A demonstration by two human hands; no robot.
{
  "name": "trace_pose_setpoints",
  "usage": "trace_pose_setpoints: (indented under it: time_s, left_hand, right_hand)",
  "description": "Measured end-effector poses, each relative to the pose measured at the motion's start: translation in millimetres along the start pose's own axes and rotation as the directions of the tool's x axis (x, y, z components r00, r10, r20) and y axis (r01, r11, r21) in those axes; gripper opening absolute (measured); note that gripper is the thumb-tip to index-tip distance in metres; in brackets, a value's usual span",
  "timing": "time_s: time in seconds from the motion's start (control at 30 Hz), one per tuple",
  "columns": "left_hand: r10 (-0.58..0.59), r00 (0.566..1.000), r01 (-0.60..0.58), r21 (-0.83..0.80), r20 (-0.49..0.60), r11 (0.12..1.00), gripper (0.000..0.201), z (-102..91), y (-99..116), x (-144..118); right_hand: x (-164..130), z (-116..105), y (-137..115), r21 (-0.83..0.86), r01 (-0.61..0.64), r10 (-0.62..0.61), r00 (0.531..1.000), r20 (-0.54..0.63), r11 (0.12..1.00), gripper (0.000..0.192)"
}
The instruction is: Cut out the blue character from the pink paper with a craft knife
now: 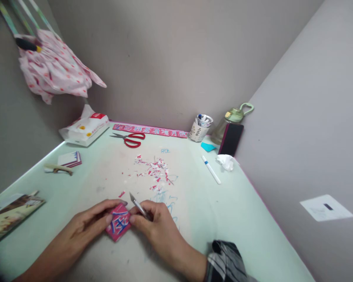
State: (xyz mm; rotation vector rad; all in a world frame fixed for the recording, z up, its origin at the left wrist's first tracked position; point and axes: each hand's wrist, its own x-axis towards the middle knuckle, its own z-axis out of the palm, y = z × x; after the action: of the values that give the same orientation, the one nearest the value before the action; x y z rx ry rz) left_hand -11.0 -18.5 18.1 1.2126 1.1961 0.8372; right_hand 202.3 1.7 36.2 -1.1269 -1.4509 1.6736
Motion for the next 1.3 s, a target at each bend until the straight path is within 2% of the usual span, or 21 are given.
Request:
trace_pose_setpoints:
  time_s: [0.1, 0.27, 0.47, 0.7, 0.9, 1.03, 1.13, 1.3]
  left_hand:
    - [-0.051, 0.998, 0.049, -0.065, -0.029, 0.997, 0.05, -0.5, 0, 1]
    - [-0.033, 0.997, 0.026, -0.101, -0.074, 0.995, 0.049, 0.6, 8, -2]
    - [-0.03, 0.995, 0.013, -0.179, -0.097, 0.984, 0.043, 1.3, 7, 2]
    - [-0.03, 0.991, 0.01, -0.154, -0.128, 0.988, 0.045, -1.0, 3, 1]
    - [-0.029, 0.989, 0.006, -0.152, -0.148, 0.988, 0.044, -1.6, 3, 1]
    - [-0.054, 0.991, 0.038, -0.132, -0.124, 0.991, 0.046, -4.2, 5, 0]
    - [-0.054, 0.983, 0.03, -0.139, -0.173, 0.99, 0.045, -4.0, 8, -1]
    - [-0.049, 0.983, 0.025, -0.137, -0.176, 0.99, 0.045, -1.8, 9, -1]
  right_hand:
    - [1, 1, 3, 0.075, -0.063, 0.059, 0.997, 0.05, 0.995, 0.035]
    - [4, -2, 6, 0.175, -0.03, 0.026, 0.999, 0.02, 0.984, 0.035]
    - [5, -2, 6, 0.17, -0.03, 0.03, 1.0, 0.001, 0.985, 0.032]
    - [3, 0, 4, 0.162, -0.053, 0.052, 0.999, 0.012, 0.985, 0.034]
    - [3, -1, 10, 0.165, 0.029, -0.035, 0.999, 0.037, 0.986, 0.042]
    - [4, -1, 10, 0.159, 0.034, -0.034, 0.999, -0.006, 0.987, 0.033]
    - [3, 0, 9, 0.169, -0.006, 0.014, 0.999, -0.047, 0.986, 0.027]
    - [2, -1, 9, 0.157, 0.023, -0.02, 0.999, -0.025, 0.987, 0.036]
